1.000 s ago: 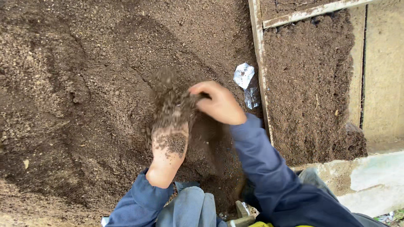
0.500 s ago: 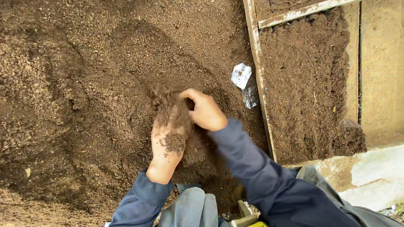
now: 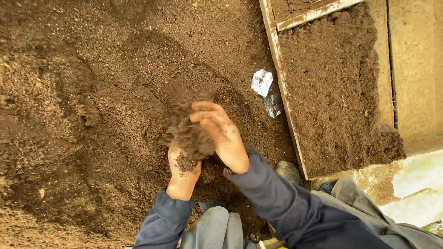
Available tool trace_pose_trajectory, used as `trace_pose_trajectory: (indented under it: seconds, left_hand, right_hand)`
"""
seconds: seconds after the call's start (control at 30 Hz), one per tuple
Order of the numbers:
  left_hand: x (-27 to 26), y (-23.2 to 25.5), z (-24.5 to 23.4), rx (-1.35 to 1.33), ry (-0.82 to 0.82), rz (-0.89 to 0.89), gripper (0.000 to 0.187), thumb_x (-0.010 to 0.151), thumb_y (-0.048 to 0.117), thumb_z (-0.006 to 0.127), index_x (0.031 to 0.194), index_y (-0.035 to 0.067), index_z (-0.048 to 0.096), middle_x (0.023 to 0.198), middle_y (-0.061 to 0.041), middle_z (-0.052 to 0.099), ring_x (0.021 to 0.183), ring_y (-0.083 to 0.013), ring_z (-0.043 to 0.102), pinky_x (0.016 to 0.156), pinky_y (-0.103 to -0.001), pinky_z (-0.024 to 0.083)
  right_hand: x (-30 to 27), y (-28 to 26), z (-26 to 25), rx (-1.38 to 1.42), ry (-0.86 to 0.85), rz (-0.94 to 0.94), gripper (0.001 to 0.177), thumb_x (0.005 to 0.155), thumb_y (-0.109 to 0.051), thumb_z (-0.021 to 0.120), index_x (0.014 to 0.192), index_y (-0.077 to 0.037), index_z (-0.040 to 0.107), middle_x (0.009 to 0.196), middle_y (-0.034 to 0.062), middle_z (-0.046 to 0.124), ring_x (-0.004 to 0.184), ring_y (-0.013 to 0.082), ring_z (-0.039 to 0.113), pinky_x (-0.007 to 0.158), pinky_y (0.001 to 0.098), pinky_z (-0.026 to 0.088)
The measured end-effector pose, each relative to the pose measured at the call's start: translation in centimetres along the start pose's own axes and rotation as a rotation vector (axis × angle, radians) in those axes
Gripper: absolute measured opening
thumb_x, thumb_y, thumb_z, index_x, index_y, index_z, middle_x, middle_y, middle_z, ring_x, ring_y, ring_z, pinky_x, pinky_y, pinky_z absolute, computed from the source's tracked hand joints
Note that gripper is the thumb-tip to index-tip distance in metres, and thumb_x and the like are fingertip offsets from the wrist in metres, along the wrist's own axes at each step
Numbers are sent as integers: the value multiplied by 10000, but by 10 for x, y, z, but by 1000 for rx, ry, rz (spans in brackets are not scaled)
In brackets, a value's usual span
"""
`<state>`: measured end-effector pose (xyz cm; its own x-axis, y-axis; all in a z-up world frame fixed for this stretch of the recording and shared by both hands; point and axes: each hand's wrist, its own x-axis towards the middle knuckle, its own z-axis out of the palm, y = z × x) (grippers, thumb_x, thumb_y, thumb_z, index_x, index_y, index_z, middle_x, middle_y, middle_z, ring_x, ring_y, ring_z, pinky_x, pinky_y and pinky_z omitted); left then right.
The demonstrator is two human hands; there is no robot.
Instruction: The person kneels on the ground and repeatedly scoops soil from a large pile into a wooden seed tray. They use their hands to level the soil within the tray's compartments and smooth the surface.
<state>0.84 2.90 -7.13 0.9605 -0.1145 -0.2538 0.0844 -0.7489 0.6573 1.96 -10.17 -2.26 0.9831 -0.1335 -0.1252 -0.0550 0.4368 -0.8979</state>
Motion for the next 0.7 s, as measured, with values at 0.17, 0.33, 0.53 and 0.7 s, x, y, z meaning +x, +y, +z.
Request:
trace_pose_trajectory:
  seconds: [0.17, 0.33, 0.53, 0.7]
  left_hand:
    - [7, 18, -8, -346, 168, -177, 288, 860, 183, 571, 1146, 152, 586, 1071, -52, 597, 1018, -159, 588, 870, -286, 471]
    - [7, 40, 13, -958, 113, -373, 304, 883, 346, 535, 1060, 118, 631, 1005, -126, 629, 934, -230, 635, 799, -337, 523]
    - [-9, 40, 65, -1714, -208, -356, 435, 975, 465, 456, 1228, 112, 472, 1216, -182, 445, 1104, -316, 430, 914, -439, 368]
    - [-30, 82, 79, -2113, -479, -228, 525, 1053, 455, 437, 1470, 186, 266, 1501, -130, 181, 1376, -304, 121, 1111, -472, 114]
  right_hand:
    - [17, 54, -48, -878, -74, 309, 394, 878, -166, 641, 1218, 6, 539, 1243, 219, 503, 1197, 437, 466, 985, 570, 415]
    - [-15, 12, -26, -611, 72, 28, 296, 661, -148, 768, 950, -142, 702, 925, -11, 679, 926, 164, 657, 858, 307, 511]
    - [-67, -52, -3, -951, 158, -145, 454, 953, -332, 421, 1308, -48, 425, 1264, 146, 530, 1153, 318, 523, 1020, 445, 365]
    - [-66, -72, -89, -870, 171, 254, 493, 863, -172, 457, 1340, -61, 411, 1307, 133, 534, 1139, 304, 561, 929, 402, 451]
